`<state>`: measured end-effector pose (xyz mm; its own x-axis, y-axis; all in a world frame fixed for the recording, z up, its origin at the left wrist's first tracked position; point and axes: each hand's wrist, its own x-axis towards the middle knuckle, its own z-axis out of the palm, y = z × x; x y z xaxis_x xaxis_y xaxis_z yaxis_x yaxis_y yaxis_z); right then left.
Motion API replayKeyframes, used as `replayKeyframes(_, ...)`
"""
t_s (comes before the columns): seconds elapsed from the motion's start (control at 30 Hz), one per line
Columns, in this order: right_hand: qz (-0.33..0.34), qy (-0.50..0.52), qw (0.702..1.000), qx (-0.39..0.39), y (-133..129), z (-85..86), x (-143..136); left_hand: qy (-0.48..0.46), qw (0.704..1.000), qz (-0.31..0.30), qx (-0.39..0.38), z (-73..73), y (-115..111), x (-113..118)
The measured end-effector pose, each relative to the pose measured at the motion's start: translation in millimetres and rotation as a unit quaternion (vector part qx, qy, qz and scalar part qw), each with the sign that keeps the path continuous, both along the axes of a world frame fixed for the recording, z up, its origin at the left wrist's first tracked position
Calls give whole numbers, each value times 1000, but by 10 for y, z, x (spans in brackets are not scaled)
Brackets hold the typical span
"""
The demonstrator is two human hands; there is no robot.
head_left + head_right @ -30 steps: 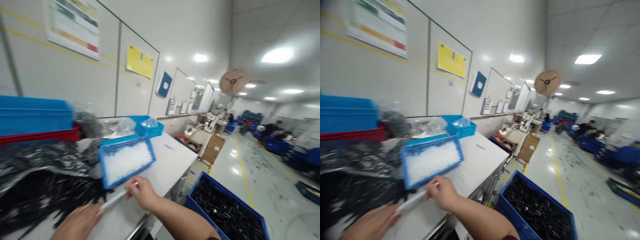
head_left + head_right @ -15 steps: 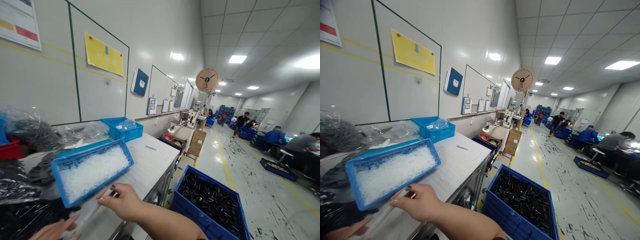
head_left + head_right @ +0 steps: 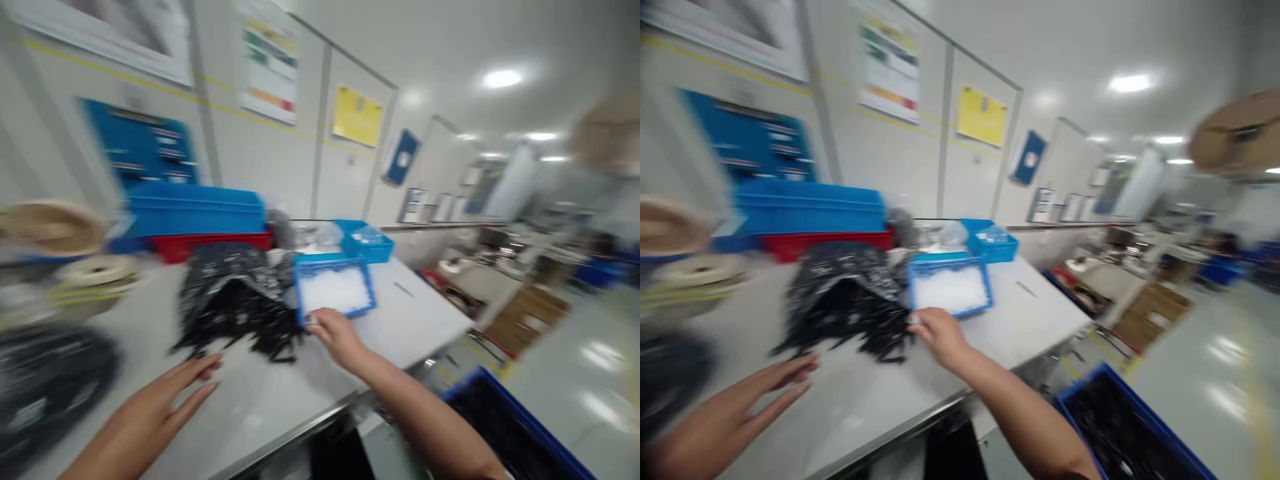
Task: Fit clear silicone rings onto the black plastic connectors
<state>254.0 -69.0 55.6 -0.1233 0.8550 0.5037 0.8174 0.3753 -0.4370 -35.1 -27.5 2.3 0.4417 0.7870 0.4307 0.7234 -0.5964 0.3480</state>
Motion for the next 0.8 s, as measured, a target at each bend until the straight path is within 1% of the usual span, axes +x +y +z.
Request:
replayKeyframes(0.03, 34, 13, 999, -1, 60, -51, -28, 8, 999, -6, -35, 98, -84, -127)
replayKeyframes(0.07, 68, 23, 997, -2, 134, -105, -56, 17, 998, 3, -63, 196, -150, -219)
replayKeyframes(0.13, 122, 30, 992, -2, 301, -211, -126, 44, 994, 33, -99, 354, -212, -317)
replayKeyframes(0.17, 121, -23, 992, 3, 377, -257, -175, 62, 991, 49, -108, 405, -211, -333)
replayKeyframes(0.23, 116, -114, 986, 22, 482, -320, -297, 108, 985, 70, -119, 453, -169, -315)
replayKeyframes(0.33, 113, -207, 970, 61, 544, -361, -503, 186, 965, 103, -153, 444, -36, -167)
replayKeyframes(0.4, 110, -239, 961, 86, 567, -387, -621, 197, 958, 129, -162, 406, 100, -16)
replayKeyframes(0.5, 102, -247, 955, 126, 592, -462, -730, 185, 954, 166, -168, 309, 336, 207)
replayKeyframes(0.6, 104, -219, 955, 169, 578, -551, -751, 158, 951, 192, -185, 188, 511, 341)
replayKeyframes(0.7, 121, -195, 954, 191, 556, -593, -712, 110, 954, 183, -210, 119, 567, 364)
replayKeyframes(0.8, 120, -182, 960, 177, 572, -575, -640, 34, 959, 140, -245, 144, 556, 315)
